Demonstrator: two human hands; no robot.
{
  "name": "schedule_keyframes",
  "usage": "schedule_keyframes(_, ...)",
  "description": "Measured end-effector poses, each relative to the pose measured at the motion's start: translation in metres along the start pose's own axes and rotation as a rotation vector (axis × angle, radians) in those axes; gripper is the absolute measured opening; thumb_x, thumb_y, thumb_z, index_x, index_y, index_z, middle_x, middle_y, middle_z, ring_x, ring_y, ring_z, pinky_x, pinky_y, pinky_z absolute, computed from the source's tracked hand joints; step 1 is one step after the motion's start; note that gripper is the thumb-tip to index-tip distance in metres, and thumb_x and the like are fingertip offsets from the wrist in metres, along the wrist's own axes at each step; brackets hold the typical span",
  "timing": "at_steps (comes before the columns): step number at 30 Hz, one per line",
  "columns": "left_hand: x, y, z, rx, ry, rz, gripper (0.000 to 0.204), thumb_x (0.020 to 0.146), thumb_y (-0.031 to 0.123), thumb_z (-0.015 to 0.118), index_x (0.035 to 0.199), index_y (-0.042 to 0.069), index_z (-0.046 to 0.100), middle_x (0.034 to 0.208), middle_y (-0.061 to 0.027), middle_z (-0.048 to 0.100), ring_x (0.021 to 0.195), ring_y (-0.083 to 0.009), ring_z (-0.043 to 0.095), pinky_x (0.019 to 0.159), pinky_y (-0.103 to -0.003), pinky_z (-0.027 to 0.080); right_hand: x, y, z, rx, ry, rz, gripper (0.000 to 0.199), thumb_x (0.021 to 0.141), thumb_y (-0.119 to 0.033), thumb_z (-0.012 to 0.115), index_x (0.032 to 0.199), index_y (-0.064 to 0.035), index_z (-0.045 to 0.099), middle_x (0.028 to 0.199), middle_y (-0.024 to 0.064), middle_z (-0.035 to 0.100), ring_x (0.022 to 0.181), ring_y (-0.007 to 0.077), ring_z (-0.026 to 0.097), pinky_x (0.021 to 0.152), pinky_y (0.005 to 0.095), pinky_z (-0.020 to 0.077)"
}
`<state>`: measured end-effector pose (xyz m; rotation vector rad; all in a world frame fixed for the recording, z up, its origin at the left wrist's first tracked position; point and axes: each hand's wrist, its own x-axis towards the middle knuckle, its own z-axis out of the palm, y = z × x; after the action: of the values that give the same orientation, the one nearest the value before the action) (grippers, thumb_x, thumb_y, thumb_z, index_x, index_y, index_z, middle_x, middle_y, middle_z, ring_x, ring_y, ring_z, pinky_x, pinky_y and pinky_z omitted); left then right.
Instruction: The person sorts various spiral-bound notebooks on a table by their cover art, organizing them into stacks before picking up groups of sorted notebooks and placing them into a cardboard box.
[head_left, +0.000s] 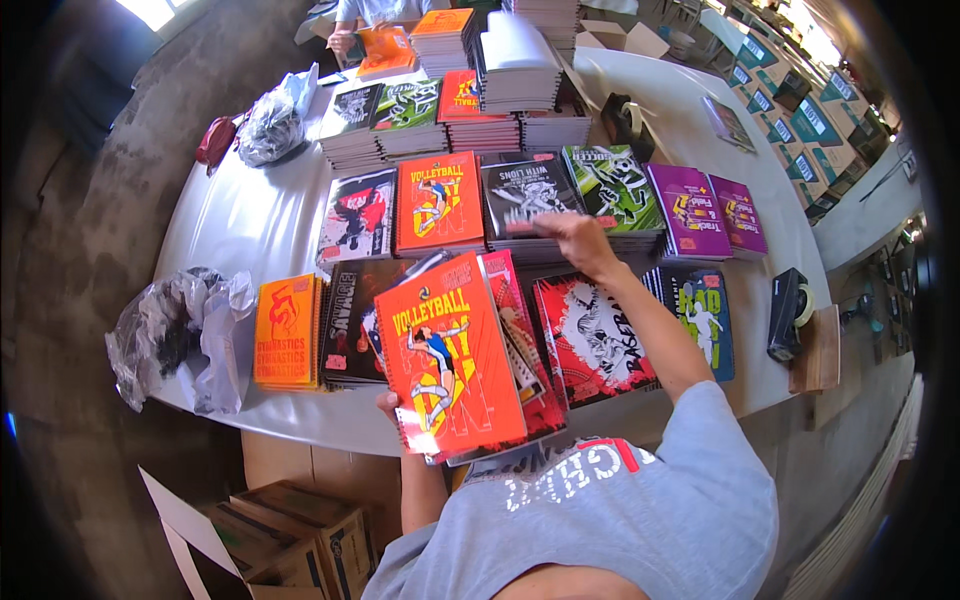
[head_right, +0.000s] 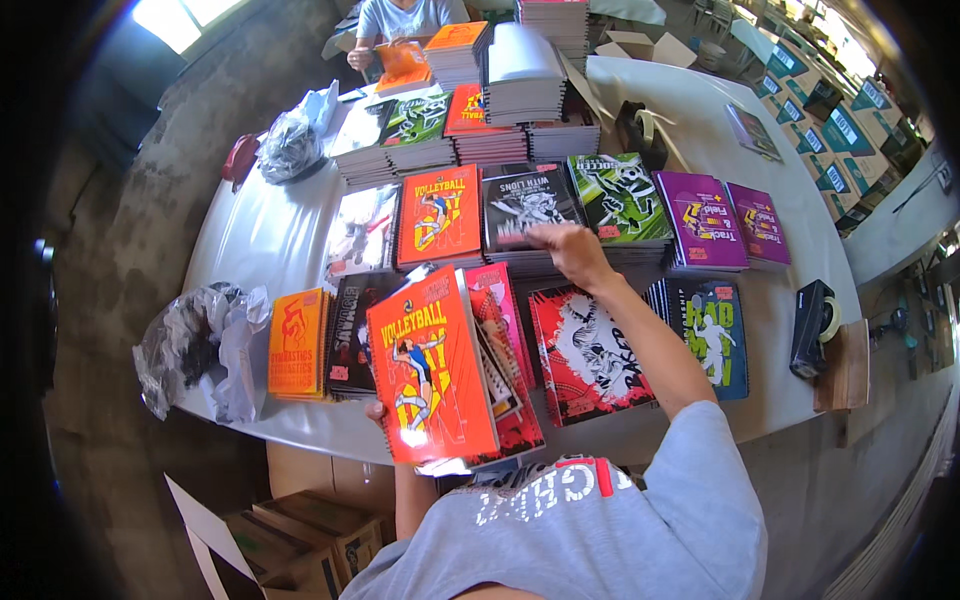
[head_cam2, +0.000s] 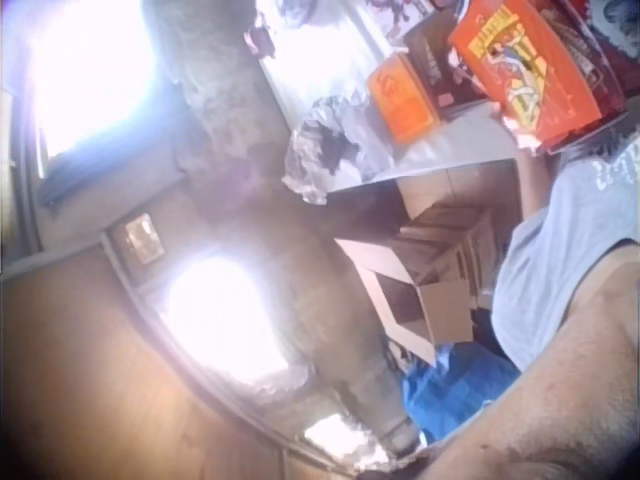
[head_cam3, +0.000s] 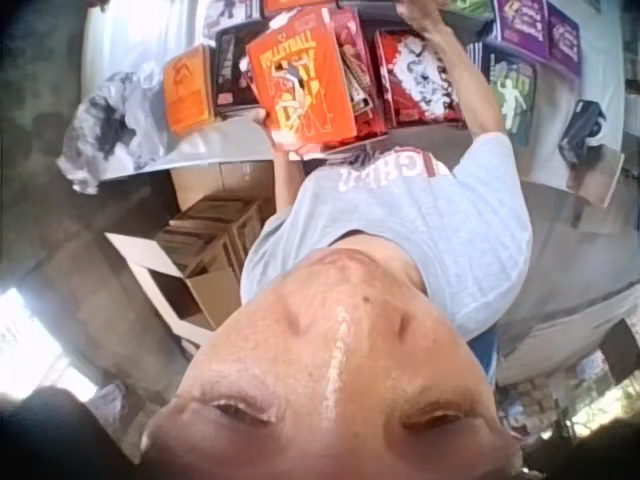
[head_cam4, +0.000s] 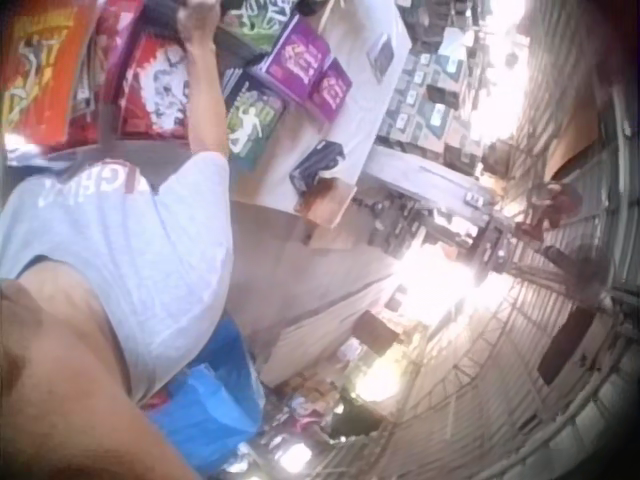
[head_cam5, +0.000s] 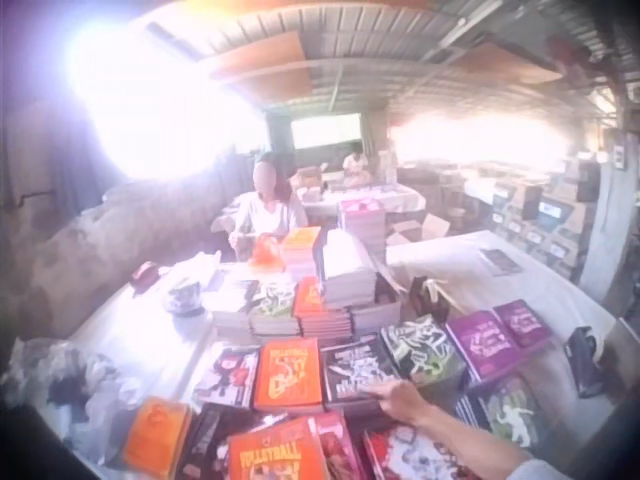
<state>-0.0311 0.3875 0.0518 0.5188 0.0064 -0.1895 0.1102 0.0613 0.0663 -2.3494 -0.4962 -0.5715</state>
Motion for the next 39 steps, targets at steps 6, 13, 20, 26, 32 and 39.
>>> schedule_keyframes(6,0.006,-0.025,0.015,0.047,0.001,0.013,0.099,0.062,0.069,0.061,0.131,0.003,0.034,0.117,-0.0144,0.051,0.099,-0.0281,0.056,0.078,-0.041,0.051,0.003,-0.149,-0.077,-0.185,0.048,-0.506,0.029,0.07,-0.01,0.058,0.099,-0.0077,0.062,0.103,0.0081,0.063,0.084,0.0208,0.064,0.065,0.0297,0.0517)
schedule_keyframes(13,0.008,-0.059,0.018,-0.176,-0.027,-0.158,0.077,0.061,0.027,0.055,0.127,-0.004,0.032,0.114,-0.0229,0.052,0.097,-0.0351,0.057,0.084,-0.044,0.05,0.006,-0.066,-0.097,0.36,-0.427,-0.084,0.043,0.077,-0.033,0.061,0.109,-0.0055,0.058,0.106,0.0142,0.058,0.097,0.0292,0.057,0.084,0.0317,0.0451)
schedule_keyframes(20,0.018,-0.071,0.051,0.04,-0.017,-0.048,0.079,0.06,0.029,0.057,0.128,-0.003,0.031,0.115,-0.0214,0.051,0.099,-0.0337,0.056,0.085,-0.044,0.049,-0.052,0.093,-0.1,-0.271,-0.197,0.006,0.039,0.078,-0.017,0.063,0.114,-0.0032,0.056,0.115,0.0161,0.057,0.107,0.0243,0.054,0.094,0.0363,0.0401)
schedule_keyframes(26,0.021,-0.084,0.071,0.018,-0.115,-0.125,0.081,0.06,0.031,0.059,0.128,-0.003,0.032,0.116,-0.0207,0.051,0.1,-0.0328,0.056,0.084,-0.043,0.049,0.001,0.004,-0.145,1.104,0.14,-0.068,0.019,0.076,0.002,0.063,0.094,0.0004,0.064,0.092,0.0113,0.066,0.087,0.0192,0.061,0.08,0.0302,0.0478)
schedule_keyframes(32,0.03,-0.127,0.077,-0.041,-0.112,-0.227,0.081,0.06,0.032,0.06,0.128,-0.003,0.032,0.115,-0.0203,0.051,0.1,-0.0323,0.056,0.084,-0.043,0.05,0.013,-0.007,-0.157,0.562,-0.377,-0.351,0.035,0.078,0.01,0.05,0.107,-0.0056,0.061,0.114,0.0112,0.059,0.108,0.0239,0.054,0.094,0.0346,0.0412)
schedule_keyframes(39,0.036,-0.157,0.095,-0.056,-0.127,-0.286,0.081,0.059,0.032,0.06,0.127,-0.003,0.033,0.115,-0.0198,0.051,0.1,-0.0317,0.056,0.084,-0.043,0.05,-0.12,0.119,-0.216,-0.281,-0.495,0.334,0.071,0.07,-0.022,0.07,0.133,-0.0141,0.039,0.141,0.0096,0.031,0.133,0.0239,0.024,0.106,0.0493,0.0184)
